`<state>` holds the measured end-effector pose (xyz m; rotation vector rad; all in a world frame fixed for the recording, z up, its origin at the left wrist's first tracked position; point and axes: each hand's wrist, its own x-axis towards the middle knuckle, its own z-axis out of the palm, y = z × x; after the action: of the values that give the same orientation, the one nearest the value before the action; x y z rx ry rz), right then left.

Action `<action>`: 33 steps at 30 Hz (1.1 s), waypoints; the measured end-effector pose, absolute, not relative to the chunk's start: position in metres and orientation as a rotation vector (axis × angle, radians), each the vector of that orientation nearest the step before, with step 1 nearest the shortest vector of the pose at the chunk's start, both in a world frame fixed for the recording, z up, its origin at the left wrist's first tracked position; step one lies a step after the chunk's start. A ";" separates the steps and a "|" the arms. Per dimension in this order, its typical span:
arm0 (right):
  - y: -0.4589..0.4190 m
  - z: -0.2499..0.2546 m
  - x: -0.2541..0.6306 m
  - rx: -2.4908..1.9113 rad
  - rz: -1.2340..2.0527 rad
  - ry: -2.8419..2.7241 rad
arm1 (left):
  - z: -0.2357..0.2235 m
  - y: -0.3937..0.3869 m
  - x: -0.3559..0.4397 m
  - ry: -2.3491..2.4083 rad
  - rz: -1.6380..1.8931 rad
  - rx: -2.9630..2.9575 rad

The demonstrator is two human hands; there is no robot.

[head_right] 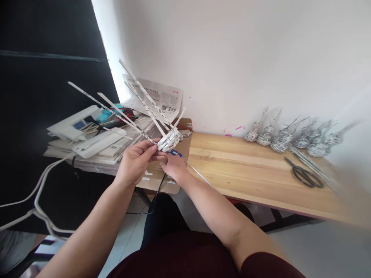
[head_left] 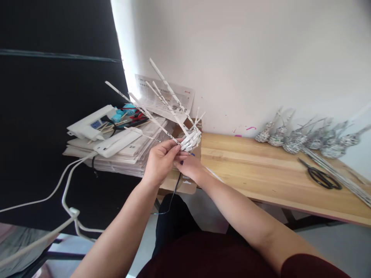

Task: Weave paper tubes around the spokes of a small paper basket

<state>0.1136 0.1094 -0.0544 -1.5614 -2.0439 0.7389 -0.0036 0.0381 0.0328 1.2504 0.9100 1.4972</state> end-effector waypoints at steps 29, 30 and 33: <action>-0.071 -0.005 0.238 -1.010 1.423 -1.306 | 0.014 -0.005 -0.002 0.987 1.479 1.392; -0.074 -0.004 0.237 -1.052 1.380 -1.334 | 0.014 -0.006 0.000 0.986 1.473 1.401; -0.080 -0.001 0.234 -1.069 1.319 -1.380 | 0.015 -0.009 0.006 0.969 1.475 1.438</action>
<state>0.2342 -0.0801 -0.0006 -1.0691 -1.3800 1.3187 0.0059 -0.0087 0.0146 1.4375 0.9690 1.4754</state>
